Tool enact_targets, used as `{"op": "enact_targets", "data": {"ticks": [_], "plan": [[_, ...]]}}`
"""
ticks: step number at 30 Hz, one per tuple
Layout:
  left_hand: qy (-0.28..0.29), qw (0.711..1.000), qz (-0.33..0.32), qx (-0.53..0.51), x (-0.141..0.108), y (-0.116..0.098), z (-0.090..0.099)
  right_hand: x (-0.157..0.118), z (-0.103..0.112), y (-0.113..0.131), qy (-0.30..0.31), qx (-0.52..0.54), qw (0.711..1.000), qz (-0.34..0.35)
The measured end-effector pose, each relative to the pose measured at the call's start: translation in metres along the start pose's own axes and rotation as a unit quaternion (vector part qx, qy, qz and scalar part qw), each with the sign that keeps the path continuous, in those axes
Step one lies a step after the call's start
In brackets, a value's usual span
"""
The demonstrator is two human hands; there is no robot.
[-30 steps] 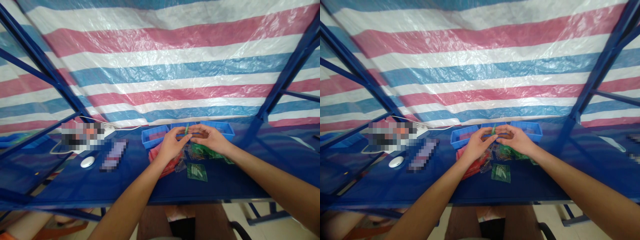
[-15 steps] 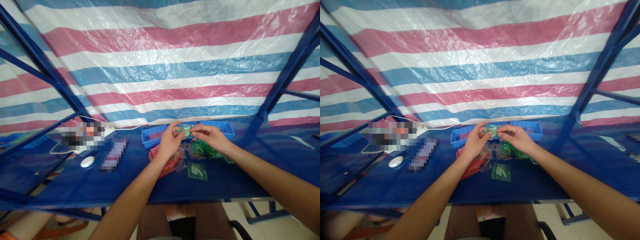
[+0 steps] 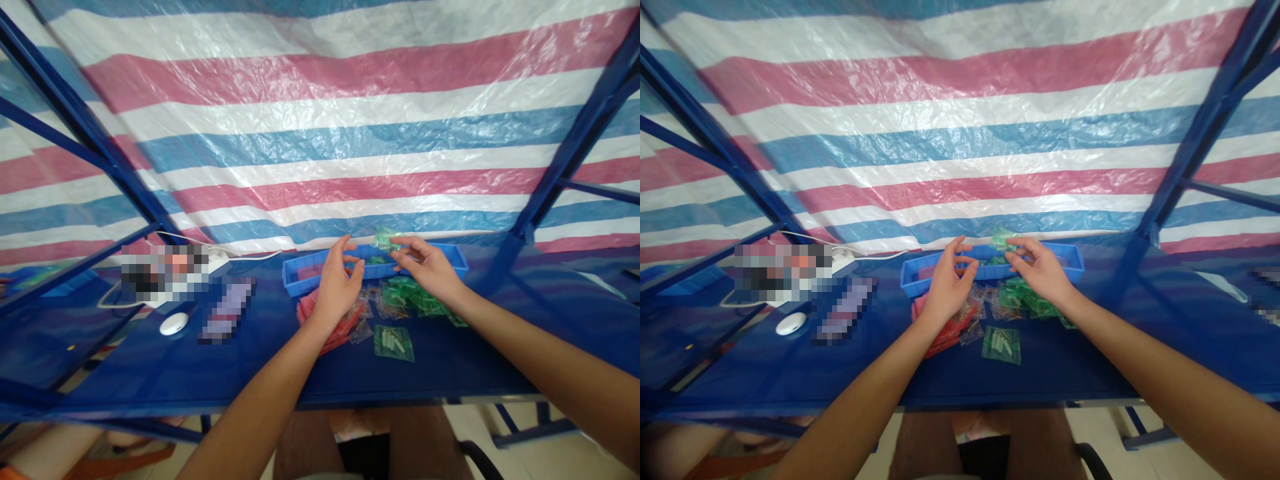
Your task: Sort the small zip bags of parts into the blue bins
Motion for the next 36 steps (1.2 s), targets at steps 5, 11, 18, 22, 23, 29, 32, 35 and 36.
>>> {"op": "enact_targets", "data": {"ticks": [5, 11, 18, 22, 23, 29, 32, 35, 36], "plan": [[0.053, 0.995, -0.028, 0.077, -0.003, -0.01, -0.008, -0.003, -0.004, 0.012, 0.014, -0.231, 0.965, 0.121], [0.122, 0.983, -0.023, 0.134, -0.006, -0.011, -0.013, -0.003, -0.017, 0.002, 0.145, -0.321, 0.926, 0.133], [0.221, 0.951, -0.104, 0.188, -0.014, -0.009, -0.028, -0.002, -0.015, 0.012, 0.144, -0.282, 0.939, 0.137], [0.236, 0.949, -0.086, 0.193, -0.014, -0.003, -0.029, -0.004, -0.014, 0.021, 0.127, -0.259, 0.948, 0.136], [0.239, 0.948, -0.081, 0.194, -0.013, -0.002, -0.029, -0.004, -0.014, 0.022, 0.122, -0.255, 0.95, 0.135], [0.241, 0.952, -0.079, 0.17, -0.012, 0.004, -0.03, -0.007, -0.014, 0.028, 0.095, -0.253, 0.953, 0.134], [0.221, 0.961, -0.081, 0.144, -0.01, 0.001, -0.028, -0.009, -0.014, 0.031, 0.088, -0.257, 0.952, 0.143], [0.177, 0.977, -0.065, 0.103, -0.007, -0.006, -0.02, -0.011, -0.013, 0.033, 0.097, -0.253, 0.952, 0.144], [0.156, 0.982, -0.057, 0.086, -0.006, -0.008, -0.017, -0.011, -0.013, 0.033, 0.102, -0.249, 0.953, 0.142]]}}
Point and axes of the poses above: each hand's wrist, its own x-axis towards the middle knuckle, its own z-axis out of the back of the hand, y = z × x, the point moved 4 cm from there along x, towards the middle knuckle, and after that the axes turned 11 degrees about y, right-handed, at the moved point
